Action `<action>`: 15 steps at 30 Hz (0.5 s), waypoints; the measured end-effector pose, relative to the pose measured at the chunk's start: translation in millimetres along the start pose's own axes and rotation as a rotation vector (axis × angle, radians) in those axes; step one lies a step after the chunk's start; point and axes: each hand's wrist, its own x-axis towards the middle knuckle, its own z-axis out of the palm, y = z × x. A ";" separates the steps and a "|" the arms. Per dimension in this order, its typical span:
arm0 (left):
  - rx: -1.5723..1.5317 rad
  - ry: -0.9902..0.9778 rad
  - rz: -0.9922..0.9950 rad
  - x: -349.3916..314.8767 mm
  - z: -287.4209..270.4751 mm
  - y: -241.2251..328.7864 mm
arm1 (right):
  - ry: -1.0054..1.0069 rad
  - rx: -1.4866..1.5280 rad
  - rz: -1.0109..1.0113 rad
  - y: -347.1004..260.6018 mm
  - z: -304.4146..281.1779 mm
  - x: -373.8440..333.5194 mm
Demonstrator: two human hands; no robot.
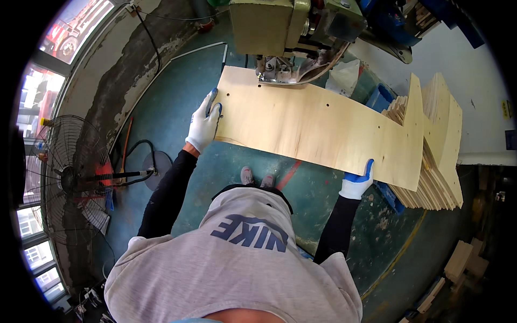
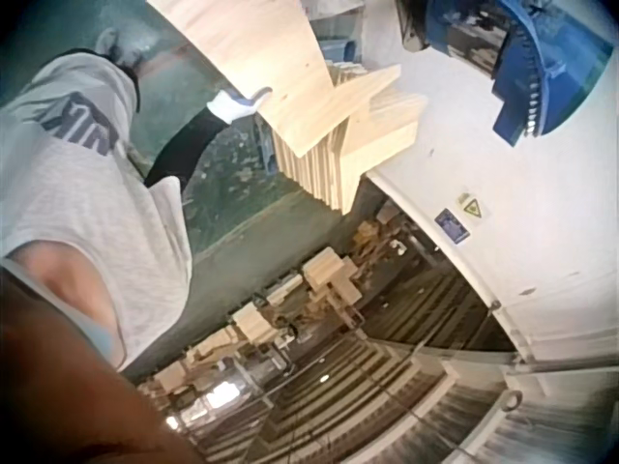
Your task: The person picks up L-shaped wooden boards from a stack, positions them under an industrial stapling or fastening machine to insert fasteners, and then places the processed boards onto a second stack.
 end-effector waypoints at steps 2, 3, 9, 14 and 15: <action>-0.013 -0.034 -0.019 12.1 0.5 2.5 | 0.017 0.049 0.045 0.7 3.9 4.1; -0.019 -0.049 -0.027 15.9 -0.5 4.6 | 0.025 0.057 0.056 3.1 3.4 7.8; 0.078 -0.090 0.056 33.2 1.7 -18.2 | 0.063 0.084 0.061 5.4 -5.5 8.8; 0.059 -0.039 0.052 31.1 -0.5 -22.7 | 0.125 0.128 0.031 10.9 18.3 -24.5; 0.071 -0.003 0.068 27.9 -3.7 -27.5 | 0.111 0.122 0.012 13.2 23.7 -24.4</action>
